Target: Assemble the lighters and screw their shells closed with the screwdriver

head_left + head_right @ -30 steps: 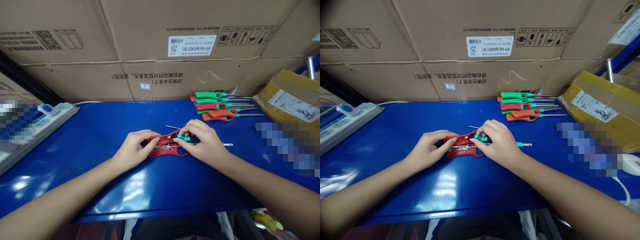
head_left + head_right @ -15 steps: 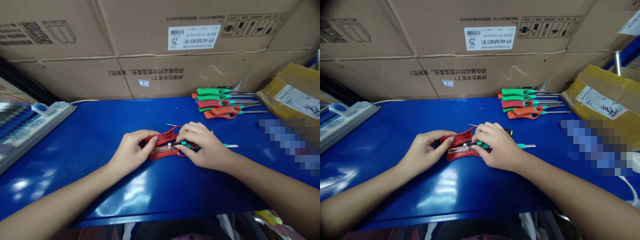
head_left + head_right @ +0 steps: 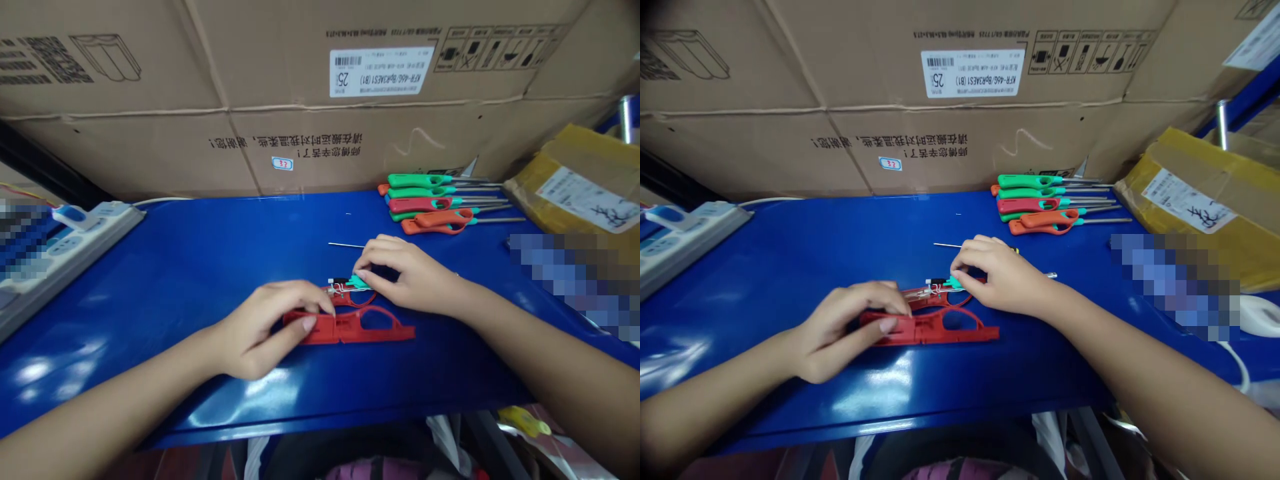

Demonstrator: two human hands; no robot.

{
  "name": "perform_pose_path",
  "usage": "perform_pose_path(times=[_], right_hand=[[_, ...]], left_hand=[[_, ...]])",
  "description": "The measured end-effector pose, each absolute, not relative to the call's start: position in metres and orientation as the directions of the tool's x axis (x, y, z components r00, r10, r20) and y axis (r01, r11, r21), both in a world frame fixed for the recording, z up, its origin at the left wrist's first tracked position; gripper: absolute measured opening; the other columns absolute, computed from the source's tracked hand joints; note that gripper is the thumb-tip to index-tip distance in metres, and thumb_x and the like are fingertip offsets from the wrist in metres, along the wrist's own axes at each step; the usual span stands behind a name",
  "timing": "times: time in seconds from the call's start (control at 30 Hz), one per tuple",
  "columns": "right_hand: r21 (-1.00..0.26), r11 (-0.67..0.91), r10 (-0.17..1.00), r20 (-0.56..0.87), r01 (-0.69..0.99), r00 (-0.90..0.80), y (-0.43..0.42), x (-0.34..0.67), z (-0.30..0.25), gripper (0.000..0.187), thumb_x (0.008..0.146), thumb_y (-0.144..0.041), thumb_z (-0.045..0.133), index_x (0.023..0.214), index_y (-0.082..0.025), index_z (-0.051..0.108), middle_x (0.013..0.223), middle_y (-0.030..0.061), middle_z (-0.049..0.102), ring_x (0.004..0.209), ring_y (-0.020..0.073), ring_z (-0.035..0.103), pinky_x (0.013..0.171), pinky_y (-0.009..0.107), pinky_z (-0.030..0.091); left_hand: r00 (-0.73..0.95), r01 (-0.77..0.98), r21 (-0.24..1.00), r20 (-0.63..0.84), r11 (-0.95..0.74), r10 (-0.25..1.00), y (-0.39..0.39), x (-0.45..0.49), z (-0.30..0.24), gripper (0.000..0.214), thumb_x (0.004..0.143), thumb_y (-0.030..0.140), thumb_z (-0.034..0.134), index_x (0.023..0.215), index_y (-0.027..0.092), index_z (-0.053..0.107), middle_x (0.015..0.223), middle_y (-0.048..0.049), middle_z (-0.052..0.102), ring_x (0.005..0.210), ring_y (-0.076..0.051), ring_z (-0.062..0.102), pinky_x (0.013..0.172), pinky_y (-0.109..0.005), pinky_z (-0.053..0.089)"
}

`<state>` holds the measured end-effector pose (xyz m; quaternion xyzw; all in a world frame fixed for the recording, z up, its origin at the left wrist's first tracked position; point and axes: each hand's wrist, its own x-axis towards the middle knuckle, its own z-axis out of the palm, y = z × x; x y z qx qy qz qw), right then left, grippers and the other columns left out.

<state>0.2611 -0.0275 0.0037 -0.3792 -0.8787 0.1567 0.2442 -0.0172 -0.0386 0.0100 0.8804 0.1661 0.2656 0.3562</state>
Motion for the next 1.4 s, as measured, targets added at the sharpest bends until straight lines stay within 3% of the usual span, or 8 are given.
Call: perform_pose_path(times=[0.1,0.27,0.5,0.7,0.97,1.17,1.27,1.4], right_hand=[[-0.357,0.684,0.728,0.286,0.636,-0.623,-0.027,0.262,0.016,0.011,0.097,-0.024,0.056,0.095,-0.019,0.067,0.094,0.0058,0.069,0.088,0.02,0.058,0.083,0.036,0.043],[-0.044,0.724,0.685,0.172,0.689,-0.709,-0.027,0.262,0.025,0.02,0.096,-0.037,0.061,0.092,-0.018,0.068,0.092,0.0071,0.067,0.087,0.023,0.056,0.076,0.037,0.036],[-0.327,0.626,0.778,0.199,0.708,-0.595,-0.032,0.261,0.009,0.013,0.095,-0.03,0.061,0.087,-0.02,0.063,0.088,0.0035,0.066,0.082,0.018,0.058,0.075,0.033,0.04],[-0.541,0.558,0.828,0.315,0.629,-0.464,-0.033,0.263,0.007,0.008,0.096,-0.024,0.058,0.09,-0.02,0.062,0.089,0.0034,0.064,0.074,0.0149,0.056,0.069,0.03,0.045],[-0.432,0.572,0.817,0.223,0.698,-0.532,-0.033,0.265,-0.002,0.012,0.093,-0.029,0.064,0.101,-0.022,0.062,0.101,0.0053,0.068,0.094,0.0221,0.06,0.084,0.038,0.042],[-0.446,0.647,0.762,0.359,0.618,-0.539,-0.035,0.261,0.003,0.024,0.09,-0.025,0.068,0.113,-0.023,0.061,0.116,0.0071,0.065,0.103,0.0231,0.058,0.088,0.037,0.042],[-0.363,0.748,0.663,0.436,0.555,-0.609,-0.035,0.259,0.002,0.005,0.095,-0.028,0.065,0.098,-0.025,0.069,0.108,0.0039,0.069,0.101,0.0211,0.059,0.088,0.039,0.038],[-0.3,0.791,0.608,0.481,0.534,-0.631,-0.035,0.259,-0.001,0.011,0.097,-0.025,0.063,0.089,-0.021,0.068,0.097,0.0021,0.072,0.094,0.0181,0.059,0.085,0.038,0.036]], left_hand=[[0.898,0.118,0.562,0.291,-0.819,0.329,-0.04,-0.01,0.011,0.022,0.092,0.008,0.045,0.105,0.018,0.06,0.082,-0.0052,0.065,0.071,-0.017,0.055,0.066,-0.03,0.046],[0.907,0.206,0.399,0.265,-0.893,0.328,-0.039,-0.007,0.012,0.017,0.093,0.017,0.052,0.099,0.02,0.067,0.09,-0.006,0.069,0.079,-0.019,0.057,0.073,-0.034,0.047],[0.703,0.516,0.411,0.298,-0.752,0.645,-0.028,-0.009,0.001,0.022,0.098,0.031,0.059,0.114,0.019,0.067,0.107,-0.0087,0.068,0.096,-0.023,0.06,0.085,-0.038,0.051],[0.688,0.484,0.513,0.278,-0.709,0.67,-0.022,-0.01,-0.009,0.02,0.097,0.031,0.062,0.111,0.02,0.073,0.102,-0.0065,0.07,0.094,-0.02,0.064,0.081,-0.033,0.053],[0.663,0.423,0.488,0.407,-0.763,0.628,-0.022,-0.009,-0.004,0.02,0.096,0.028,0.066,0.112,0.018,0.074,0.102,-0.0062,0.074,0.093,-0.018,0.065,0.083,-0.032,0.053],[0.686,0.36,0.487,0.44,-0.796,0.579,-0.026,-0.005,-0.001,0.019,0.096,0.022,0.065,0.113,0.016,0.071,0.098,-0.0057,0.074,0.089,-0.016,0.066,0.081,-0.029,0.053],[0.695,0.33,0.475,0.462,-0.816,0.55,-0.026,-0.005,-0.002,0.019,0.096,0.021,0.066,0.114,0.016,0.07,0.098,-0.0056,0.075,0.088,-0.016,0.065,0.081,-0.029,0.053],[0.691,0.32,0.473,0.476,-0.821,0.544,-0.024,-0.006,-0.004,0.019,0.095,0.02,0.067,0.113,0.014,0.071,0.098,-0.0062,0.075,0.09,-0.016,0.065,0.082,-0.028,0.052]])
